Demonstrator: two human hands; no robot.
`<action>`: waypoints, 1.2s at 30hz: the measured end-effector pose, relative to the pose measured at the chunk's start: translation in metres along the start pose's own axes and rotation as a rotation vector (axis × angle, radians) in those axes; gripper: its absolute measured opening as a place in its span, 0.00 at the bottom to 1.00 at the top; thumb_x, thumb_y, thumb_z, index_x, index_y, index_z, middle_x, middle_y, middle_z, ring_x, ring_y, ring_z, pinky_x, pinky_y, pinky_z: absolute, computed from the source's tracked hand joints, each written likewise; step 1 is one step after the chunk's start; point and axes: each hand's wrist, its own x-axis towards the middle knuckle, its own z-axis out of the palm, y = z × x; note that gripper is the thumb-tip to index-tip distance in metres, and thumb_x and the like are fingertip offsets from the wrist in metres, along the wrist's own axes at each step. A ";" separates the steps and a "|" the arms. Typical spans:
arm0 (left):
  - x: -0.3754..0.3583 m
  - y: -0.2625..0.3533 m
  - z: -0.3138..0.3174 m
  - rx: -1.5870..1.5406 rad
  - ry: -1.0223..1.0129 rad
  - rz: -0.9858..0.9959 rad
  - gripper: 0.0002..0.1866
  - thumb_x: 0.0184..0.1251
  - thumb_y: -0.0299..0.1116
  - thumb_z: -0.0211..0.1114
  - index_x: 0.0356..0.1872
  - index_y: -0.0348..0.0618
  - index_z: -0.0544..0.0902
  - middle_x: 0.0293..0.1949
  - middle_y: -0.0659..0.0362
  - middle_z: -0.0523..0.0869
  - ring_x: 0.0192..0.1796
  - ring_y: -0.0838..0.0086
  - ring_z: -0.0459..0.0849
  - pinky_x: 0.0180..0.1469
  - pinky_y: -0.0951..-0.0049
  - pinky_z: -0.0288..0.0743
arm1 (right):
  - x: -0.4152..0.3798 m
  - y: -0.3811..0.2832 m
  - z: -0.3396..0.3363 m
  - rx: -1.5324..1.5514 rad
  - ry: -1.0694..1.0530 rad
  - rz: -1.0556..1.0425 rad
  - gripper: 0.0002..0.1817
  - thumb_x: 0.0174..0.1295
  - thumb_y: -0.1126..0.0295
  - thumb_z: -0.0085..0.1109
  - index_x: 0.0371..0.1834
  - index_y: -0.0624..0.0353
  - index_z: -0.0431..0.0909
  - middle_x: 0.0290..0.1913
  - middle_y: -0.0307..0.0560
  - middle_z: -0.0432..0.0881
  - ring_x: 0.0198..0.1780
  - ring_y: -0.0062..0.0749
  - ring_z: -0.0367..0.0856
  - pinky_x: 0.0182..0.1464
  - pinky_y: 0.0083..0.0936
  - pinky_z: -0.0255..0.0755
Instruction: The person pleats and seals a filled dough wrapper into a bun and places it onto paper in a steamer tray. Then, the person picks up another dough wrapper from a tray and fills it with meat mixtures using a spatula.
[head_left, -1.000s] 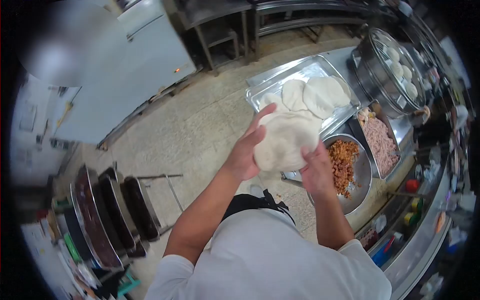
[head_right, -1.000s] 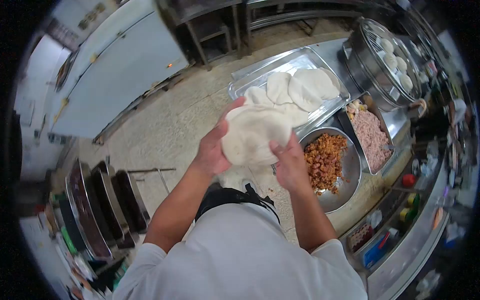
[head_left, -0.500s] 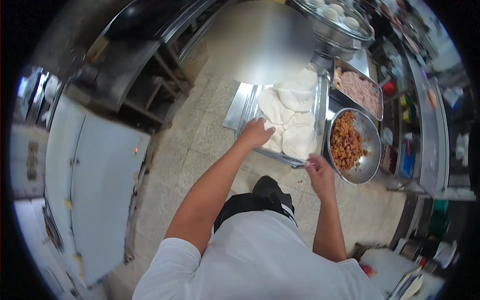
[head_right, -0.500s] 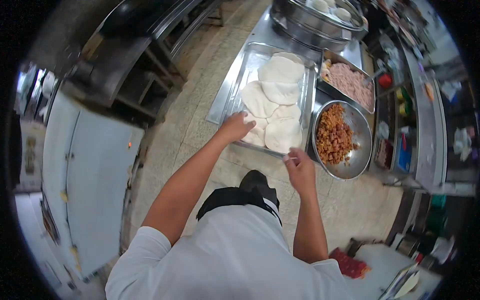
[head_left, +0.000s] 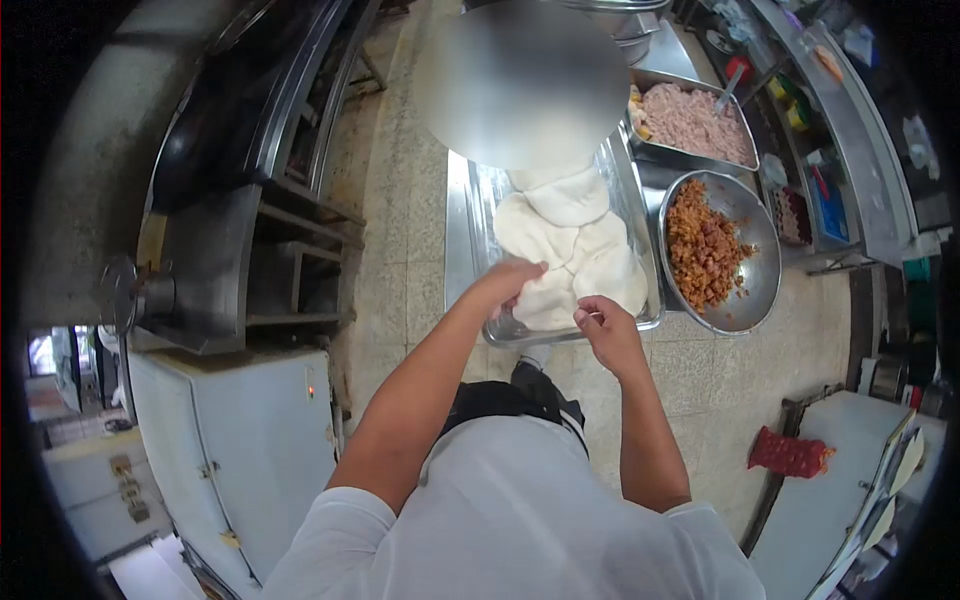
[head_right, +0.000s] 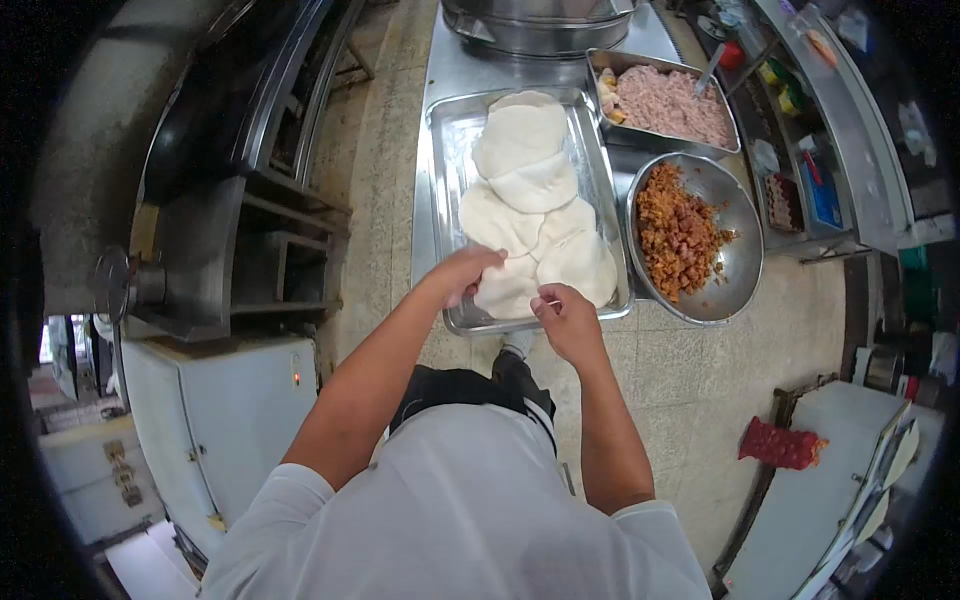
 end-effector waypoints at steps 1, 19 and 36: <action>0.003 0.006 0.000 0.015 -0.011 0.010 0.24 0.61 0.54 0.70 0.39 0.40 0.82 0.34 0.58 0.83 0.34 0.70 0.77 0.36 0.70 0.72 | 0.006 -0.003 0.001 -0.007 0.030 -0.017 0.17 0.64 0.63 0.64 0.49 0.65 0.82 0.42 0.52 0.86 0.39 0.35 0.84 0.44 0.30 0.77; -0.069 0.040 -0.012 0.888 -0.715 1.015 0.22 0.65 0.48 0.64 0.46 0.36 0.85 0.45 0.47 0.86 0.45 0.52 0.83 0.50 0.58 0.75 | -0.005 -0.044 0.127 1.458 0.746 0.098 0.28 0.74 0.48 0.48 0.66 0.58 0.70 0.55 0.46 0.80 0.48 0.35 0.82 0.51 0.33 0.77; 0.056 0.186 -0.139 0.477 -0.443 0.631 0.21 0.72 0.45 0.63 0.55 0.38 0.82 0.50 0.55 0.86 0.53 0.71 0.82 0.58 0.72 0.73 | -0.008 -0.035 0.130 1.098 1.175 0.333 0.18 0.68 0.71 0.57 0.60 0.61 0.74 0.53 0.47 0.82 0.54 0.39 0.81 0.57 0.34 0.74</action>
